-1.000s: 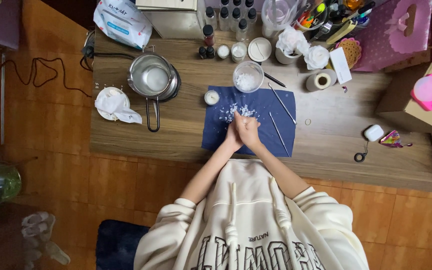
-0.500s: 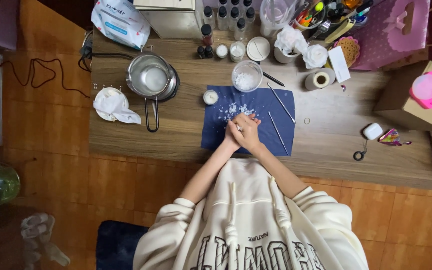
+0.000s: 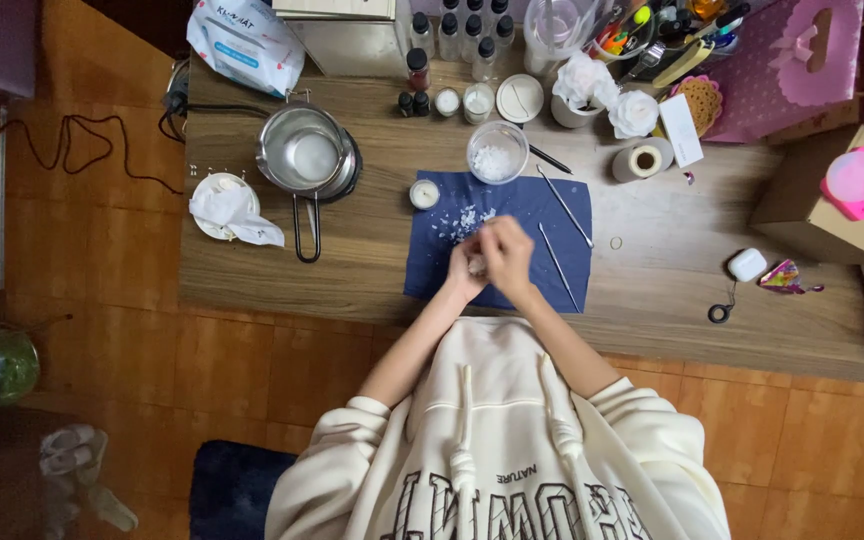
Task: Cleaning up spilled white beads from a workspace mat using hands, a spoon, and a small brush.
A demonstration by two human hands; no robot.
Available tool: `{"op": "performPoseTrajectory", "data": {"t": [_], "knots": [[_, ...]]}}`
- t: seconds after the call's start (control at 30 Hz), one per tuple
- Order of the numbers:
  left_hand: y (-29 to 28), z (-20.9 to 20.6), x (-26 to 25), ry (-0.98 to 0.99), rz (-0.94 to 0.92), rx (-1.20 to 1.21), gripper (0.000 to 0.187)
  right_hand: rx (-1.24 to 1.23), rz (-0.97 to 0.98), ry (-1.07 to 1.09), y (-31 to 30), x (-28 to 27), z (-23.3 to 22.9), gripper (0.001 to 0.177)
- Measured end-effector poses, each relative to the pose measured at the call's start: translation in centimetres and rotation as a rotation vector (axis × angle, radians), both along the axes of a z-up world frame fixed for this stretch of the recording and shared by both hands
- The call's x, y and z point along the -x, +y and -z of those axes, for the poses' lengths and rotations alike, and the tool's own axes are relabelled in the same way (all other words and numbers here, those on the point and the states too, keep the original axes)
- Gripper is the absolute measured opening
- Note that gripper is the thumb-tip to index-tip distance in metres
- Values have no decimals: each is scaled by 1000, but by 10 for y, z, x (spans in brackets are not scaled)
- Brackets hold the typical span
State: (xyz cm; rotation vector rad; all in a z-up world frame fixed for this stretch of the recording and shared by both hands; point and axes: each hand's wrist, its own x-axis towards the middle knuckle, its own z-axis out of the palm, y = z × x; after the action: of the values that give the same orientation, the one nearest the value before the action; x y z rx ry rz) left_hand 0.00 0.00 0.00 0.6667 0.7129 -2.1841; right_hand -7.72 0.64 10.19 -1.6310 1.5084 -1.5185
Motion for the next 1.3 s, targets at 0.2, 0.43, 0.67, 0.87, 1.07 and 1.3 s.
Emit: {"op": "performPoseTrajectory", "data": {"t": [0.2,0.43,0.67,0.87,1.07,1.3], "knots": [[2,2,-11,-275,239,93,44,-466,293,-526,-7,28,34,45],[4,40,-5,-344,295,115,38,-638,226,-495,4,18,53,44],[6,68,-5,-326,365,136,26,-655,279,-554,2,30,88,38],[-2,6,-8,-362,403,243,34,-778,268,-955,6,35,96,28],[-1,-12,-8,-242,389,364,51,-795,258,-1129,6,39,91,26],[-1,7,-3,-271,398,429,52,-862,242,-1231,11,41,108,28]]}}
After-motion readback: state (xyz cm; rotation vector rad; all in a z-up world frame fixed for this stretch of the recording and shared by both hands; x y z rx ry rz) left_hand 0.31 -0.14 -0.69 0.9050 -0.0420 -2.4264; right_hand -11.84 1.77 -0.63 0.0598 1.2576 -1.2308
